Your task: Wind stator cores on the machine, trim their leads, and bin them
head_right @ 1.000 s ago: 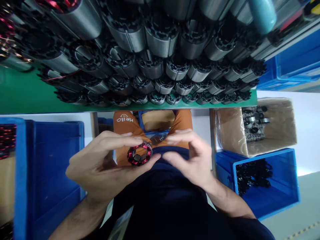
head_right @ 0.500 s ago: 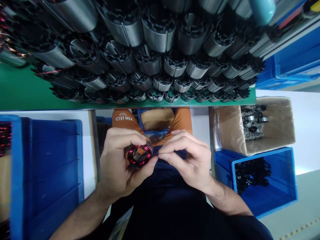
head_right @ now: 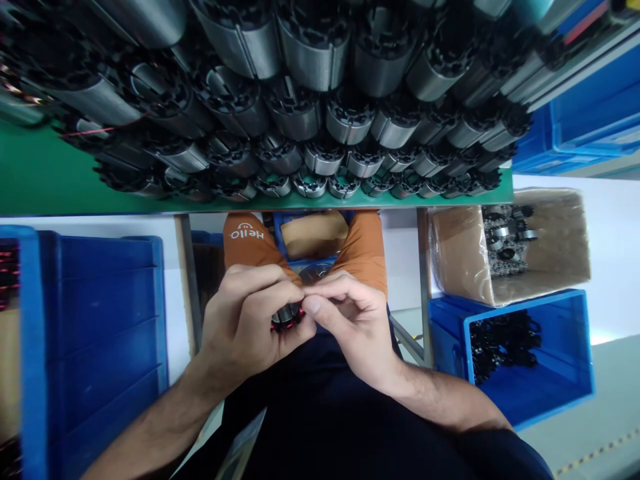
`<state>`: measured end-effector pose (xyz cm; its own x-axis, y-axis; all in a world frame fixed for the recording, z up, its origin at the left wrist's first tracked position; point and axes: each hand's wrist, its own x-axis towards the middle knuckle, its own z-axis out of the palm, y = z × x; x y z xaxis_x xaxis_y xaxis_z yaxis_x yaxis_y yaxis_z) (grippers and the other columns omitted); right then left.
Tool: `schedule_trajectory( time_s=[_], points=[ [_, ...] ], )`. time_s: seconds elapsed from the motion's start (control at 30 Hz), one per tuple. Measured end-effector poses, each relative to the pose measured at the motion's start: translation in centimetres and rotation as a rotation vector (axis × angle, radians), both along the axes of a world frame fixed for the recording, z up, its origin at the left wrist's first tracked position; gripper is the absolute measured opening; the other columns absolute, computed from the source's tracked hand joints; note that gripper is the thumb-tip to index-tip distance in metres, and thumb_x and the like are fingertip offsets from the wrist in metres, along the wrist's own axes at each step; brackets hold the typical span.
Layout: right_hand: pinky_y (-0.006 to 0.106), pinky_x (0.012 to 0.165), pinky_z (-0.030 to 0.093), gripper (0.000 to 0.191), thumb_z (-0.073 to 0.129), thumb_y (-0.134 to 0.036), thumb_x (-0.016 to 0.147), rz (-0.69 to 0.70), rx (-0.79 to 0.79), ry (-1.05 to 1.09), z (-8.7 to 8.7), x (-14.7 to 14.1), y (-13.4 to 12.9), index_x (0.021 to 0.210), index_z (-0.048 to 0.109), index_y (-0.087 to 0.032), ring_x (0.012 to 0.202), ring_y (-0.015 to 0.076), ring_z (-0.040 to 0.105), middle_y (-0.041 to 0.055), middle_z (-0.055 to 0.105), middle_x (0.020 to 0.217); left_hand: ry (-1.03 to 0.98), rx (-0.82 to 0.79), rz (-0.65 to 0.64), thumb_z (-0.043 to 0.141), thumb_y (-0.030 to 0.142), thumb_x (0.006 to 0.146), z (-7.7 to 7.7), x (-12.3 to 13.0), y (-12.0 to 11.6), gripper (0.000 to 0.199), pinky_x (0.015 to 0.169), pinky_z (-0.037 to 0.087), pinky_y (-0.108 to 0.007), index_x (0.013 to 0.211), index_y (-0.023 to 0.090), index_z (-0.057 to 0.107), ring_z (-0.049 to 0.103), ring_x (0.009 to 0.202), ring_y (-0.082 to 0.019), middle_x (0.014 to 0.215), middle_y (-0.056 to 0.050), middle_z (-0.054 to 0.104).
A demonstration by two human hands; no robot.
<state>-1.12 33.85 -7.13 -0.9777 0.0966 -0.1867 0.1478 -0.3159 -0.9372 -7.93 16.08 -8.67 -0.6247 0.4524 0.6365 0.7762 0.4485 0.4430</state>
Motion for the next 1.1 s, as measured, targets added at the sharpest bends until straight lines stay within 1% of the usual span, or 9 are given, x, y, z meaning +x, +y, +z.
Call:
schedule_trajectory(
  time_s=[0.23,0.33,0.43,0.5,0.6,0.7,0.83,0.93,1.1],
  points=[
    [0.025,0.096,0.066,0.01,0.09,-0.017,0.104,0.228,0.383,0.171,2.7,-2.5,3.1,0.107,0.086,-0.025,0.105,0.0137,0.077,0.0038,0.076,0.114,-0.251,0.063,-0.053,0.073,0.022,0.105,2.0,0.2,-0.7,0.016,0.076,0.057,-0.028,0.12,0.025,0.067,0.066,0.088,-0.017,0.111,-0.006,0.064],
    [0.036,0.114,0.065,0.008,0.09,-0.02,0.104,0.378,0.79,0.471,4.1,-3.6,5.0,0.109,0.083,-0.022,0.128,0.0221,0.076,0.0108,0.078,0.135,-0.969,0.276,-0.338,0.062,0.034,0.116,1.6,0.1,-1.0,0.01,0.071,0.059,-0.025,0.119,0.024,0.063,0.071,0.077,-0.013,0.1,-0.002,0.068],
    [0.037,0.118,0.065,0.007,0.081,-0.016,0.109,0.532,0.929,0.561,4.8,-3.7,6.3,0.113,0.076,-0.019,0.14,0.0249,0.077,0.0178,0.077,0.151,-1.766,0.509,-0.711,0.023,0.075,0.122,-0.5,0.4,-1.5,0.062,0.049,0.052,-0.027,0.13,0.022,0.055,0.058,0.044,-0.014,0.079,0.0,0.072],
    [0.032,0.109,0.069,0.005,0.073,-0.017,0.115,0.557,0.804,0.313,4.7,-3.3,6.6,0.112,0.07,-0.02,0.138,0.023,0.08,0.0177,0.081,0.147,-1.642,0.556,-0.518,0.038,0.091,0.114,-1.8,1.1,-1.8,0.076,0.05,0.054,-0.027,0.142,0.022,0.053,0.062,0.048,-0.015,0.088,-0.003,0.076],
    [0.033,0.103,0.071,0.017,0.07,-0.032,0.12,0.552,0.476,-0.078,4.2,-2.6,6.3,0.108,0.066,-0.021,0.131,0.0229,0.084,0.0158,0.085,0.138,-0.713,0.294,-0.02,0.099,0.074,0.088,-2.4,2.2,-1.7,0.085,0.079,0.069,-0.032,0.146,0.025,0.061,0.083,0.092,-0.023,0.122,-0.011,0.08],
    [0.035,0.102,0.072,0.018,0.069,-0.033,0.12,0.572,0.395,-0.094,4.0,-2.7,5.9,0.106,0.067,-0.02,0.13,0.0222,0.084,0.0163,0.082,0.142,-0.131,0.063,0.01,0.106,0.037,0.089,-1.2,2.4,-1.0,0.057,0.091,0.071,-0.035,0.131,0.022,0.07,0.086,0.103,-0.026,0.124,-0.012,0.084],
    [0.046,0.11,0.071,0.006,0.085,-0.023,0.104,0.541,0.773,0.363,4.8,-4.4,6.8,0.103,0.083,-0.028,0.124,0.0251,0.083,0.0075,0.085,0.136,-0.617,0.212,-0.237,0.079,0.018,0.101,1.1,1.2,-0.9,0.029,0.088,0.071,-0.028,0.129,0.022,0.072,0.087,0.095,-0.019,0.114,-0.004,0.087],
    [0.047,0.108,0.072,0.012,0.099,-0.032,0.092,0.651,0.805,0.519,5.9,-5.7,8.7,0.097,0.089,-0.035,0.109,0.0265,0.086,0.0007,0.089,0.122,-1.06,0.276,-0.477,0.075,0.018,0.106,2.2,0.5,-1.6,0.031,0.083,0.071,-0.024,0.136,0.024,0.075,0.087,0.093,-0.017,0.113,0.0,0.088],
    [0.032,0.094,0.071,0.026,0.09,-0.046,0.106,0.704,0.489,-0.022,6.6,-5.8,9.9,0.117,0.088,-0.022,0.113,0.0246,0.087,0.0109,0.089,0.123,-0.62,0.213,-0.232,0.093,0.012,0.098,2.0,0.8,-2.0,0.038,0.121,0.066,-0.029,0.131,0.023,0.078,0.085,0.126,-0.017,0.137,-0.003,0.087]
  ],
)
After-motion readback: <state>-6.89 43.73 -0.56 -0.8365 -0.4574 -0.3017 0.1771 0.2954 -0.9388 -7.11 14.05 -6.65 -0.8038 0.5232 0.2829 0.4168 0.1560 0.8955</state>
